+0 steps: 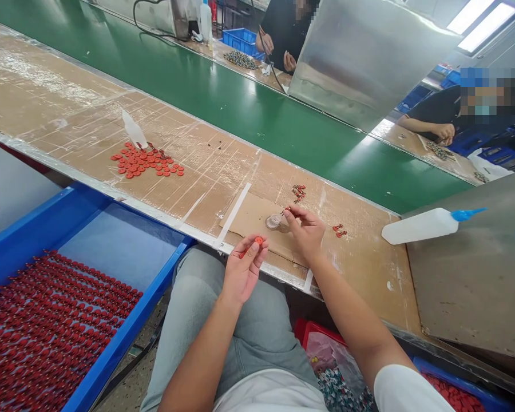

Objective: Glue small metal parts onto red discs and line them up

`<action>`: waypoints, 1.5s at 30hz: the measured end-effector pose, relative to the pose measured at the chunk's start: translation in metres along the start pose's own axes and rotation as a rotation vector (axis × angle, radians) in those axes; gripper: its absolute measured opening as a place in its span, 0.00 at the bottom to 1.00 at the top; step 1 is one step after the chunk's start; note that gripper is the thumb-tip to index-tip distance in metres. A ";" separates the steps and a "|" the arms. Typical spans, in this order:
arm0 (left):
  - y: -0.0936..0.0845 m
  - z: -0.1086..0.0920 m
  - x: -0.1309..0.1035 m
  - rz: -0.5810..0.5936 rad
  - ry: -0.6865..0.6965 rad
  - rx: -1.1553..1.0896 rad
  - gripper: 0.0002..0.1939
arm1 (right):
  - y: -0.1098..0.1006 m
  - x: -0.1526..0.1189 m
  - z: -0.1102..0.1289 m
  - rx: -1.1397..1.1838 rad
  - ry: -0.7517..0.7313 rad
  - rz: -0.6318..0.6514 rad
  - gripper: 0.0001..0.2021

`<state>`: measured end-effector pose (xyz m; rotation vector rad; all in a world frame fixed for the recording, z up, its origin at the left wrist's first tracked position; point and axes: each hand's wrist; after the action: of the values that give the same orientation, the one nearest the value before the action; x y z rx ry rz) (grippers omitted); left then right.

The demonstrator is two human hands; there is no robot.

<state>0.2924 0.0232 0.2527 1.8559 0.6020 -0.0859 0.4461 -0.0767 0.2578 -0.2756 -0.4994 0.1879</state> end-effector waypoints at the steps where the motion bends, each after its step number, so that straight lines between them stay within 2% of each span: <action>1: 0.000 0.000 0.000 0.002 -0.001 0.007 0.12 | -0.001 0.000 0.004 0.048 0.039 -0.006 0.13; 5: 0.002 0.001 -0.001 0.017 0.002 0.038 0.12 | -0.005 -0.012 0.029 0.218 0.156 -0.016 0.12; 11: 0.004 0.003 -0.004 0.038 -0.004 0.018 0.11 | -0.004 -0.051 0.057 0.339 0.180 0.065 0.09; 17: 0.005 0.004 -0.006 0.037 0.006 -0.003 0.11 | 0.002 -0.067 0.059 0.344 0.186 0.107 0.10; 31: 0.003 0.005 -0.004 0.032 0.018 0.006 0.11 | 0.006 -0.068 0.063 0.342 0.175 0.094 0.09; 36: 0.003 0.004 -0.004 -0.003 0.008 0.012 0.12 | 0.006 -0.068 0.065 0.316 0.190 0.097 0.09; 45: -0.001 0.003 -0.002 -0.010 0.023 0.027 0.11 | 0.007 -0.070 0.060 0.205 0.059 0.117 0.10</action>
<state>0.2907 0.0194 0.2518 1.8819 0.6286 -0.0797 0.3555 -0.0740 0.2750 -0.1091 -0.4024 0.3415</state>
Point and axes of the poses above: each hand's wrist, its own x-axis towards the middle knuckle, its own y-axis out of the palm, z = x × y, and after that the axes turned 2 degrees about -x, right-handed
